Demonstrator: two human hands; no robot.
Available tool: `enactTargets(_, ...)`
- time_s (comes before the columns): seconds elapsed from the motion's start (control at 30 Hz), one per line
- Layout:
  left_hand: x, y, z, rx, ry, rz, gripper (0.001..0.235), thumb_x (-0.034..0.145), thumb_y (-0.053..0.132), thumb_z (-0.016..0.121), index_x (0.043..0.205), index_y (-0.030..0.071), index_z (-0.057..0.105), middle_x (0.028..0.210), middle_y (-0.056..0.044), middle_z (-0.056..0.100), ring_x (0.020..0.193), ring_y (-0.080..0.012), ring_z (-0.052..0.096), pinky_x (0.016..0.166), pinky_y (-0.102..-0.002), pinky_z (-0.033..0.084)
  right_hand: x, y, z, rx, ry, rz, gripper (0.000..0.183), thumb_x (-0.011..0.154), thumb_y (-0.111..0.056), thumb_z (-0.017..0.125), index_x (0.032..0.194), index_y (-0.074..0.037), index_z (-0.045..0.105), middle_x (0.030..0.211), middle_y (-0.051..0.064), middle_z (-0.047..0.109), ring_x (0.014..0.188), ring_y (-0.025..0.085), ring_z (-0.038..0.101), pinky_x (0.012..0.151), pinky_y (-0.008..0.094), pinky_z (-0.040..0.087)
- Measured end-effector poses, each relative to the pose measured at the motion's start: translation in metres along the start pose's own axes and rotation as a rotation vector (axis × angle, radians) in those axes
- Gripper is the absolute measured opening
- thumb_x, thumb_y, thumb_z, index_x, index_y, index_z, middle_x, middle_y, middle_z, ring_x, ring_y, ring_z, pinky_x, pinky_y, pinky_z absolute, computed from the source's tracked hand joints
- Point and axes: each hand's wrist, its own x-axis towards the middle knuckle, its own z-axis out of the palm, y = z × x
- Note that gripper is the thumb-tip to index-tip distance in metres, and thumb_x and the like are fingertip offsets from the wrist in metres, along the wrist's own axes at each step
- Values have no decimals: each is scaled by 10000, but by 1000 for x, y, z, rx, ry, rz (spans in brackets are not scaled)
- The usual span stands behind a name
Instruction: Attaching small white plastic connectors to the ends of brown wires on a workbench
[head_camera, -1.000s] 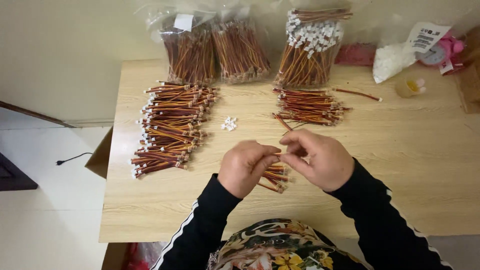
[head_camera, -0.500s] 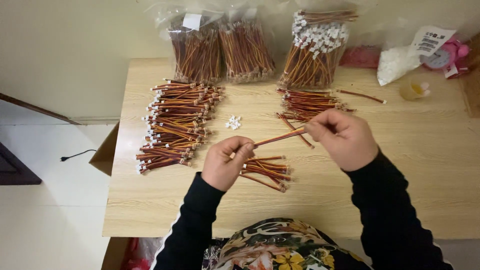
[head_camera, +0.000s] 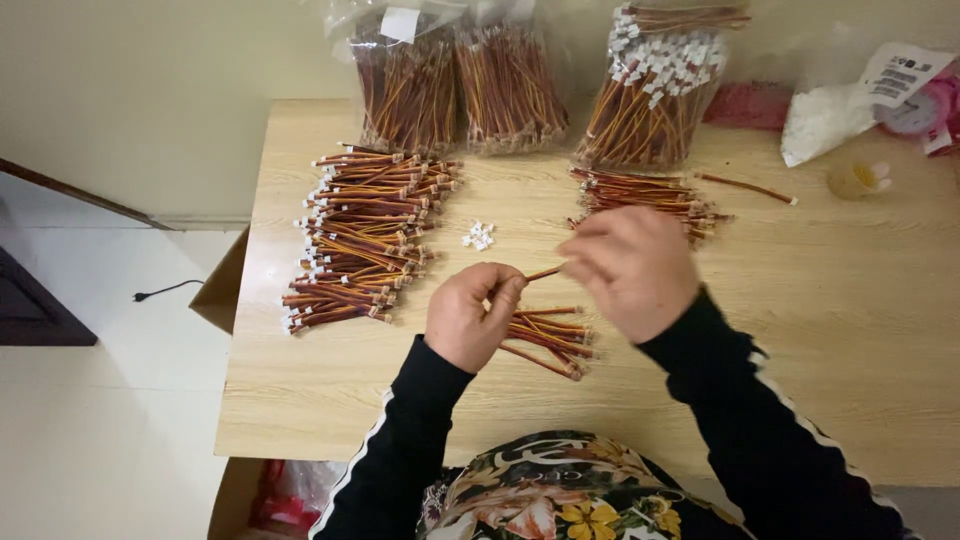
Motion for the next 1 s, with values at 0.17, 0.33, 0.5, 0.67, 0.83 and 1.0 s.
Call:
enactTargets(0.17,4,7,4,92,17,164,86,863,156,655,794,164,707,617,-50,648,630,-252,673,602,-327,536,5,-6,12,264,-369,217,133,902,-299,635,893,-192,713,838,46,672,871,311,657,769,427,498)
enactTargets(0.33,-4,-7,19,-370,15,-33,80,890,117,633,864,92,705,666,-26,646,681,-93,579,679,-275,517,9,-11,9,586,-375,430,93,862,-207,691,797,-147,721,601,39,651,644,225,668,659,321,520)
enactTargets(0.5,-7,-28,51,-873,150,-231,113,853,105,741,920,38,678,815,-72,714,748,-105,641,722,-238,533,3,-21,17,783,-265,722,88,841,-171,732,792,-100,750,591,53,671,553,133,691,564,244,544)
enactTargets(0.67,-9,-16,60,-929,272,-335,105,885,132,721,858,53,657,786,-56,697,711,-94,632,680,-212,541,2,-30,16,845,-198,739,99,850,-140,726,814,-49,746,567,77,627,513,142,655,516,247,557)
enactTargets(0.83,-12,-17,69,-1049,341,-442,125,901,129,708,859,32,641,764,-49,642,652,-101,616,629,-222,551,-5,-26,24,867,-166,686,88,854,-127,719,805,-59,745,563,59,627,506,124,651,502,235,540)
enactTargets(1.0,-10,-5,54,-794,300,-224,110,895,107,715,838,17,686,735,-80,678,691,-83,575,652,-213,505,-3,-26,18,792,-188,662,110,856,-136,711,770,-76,740,521,64,603,509,143,607,543,269,516)
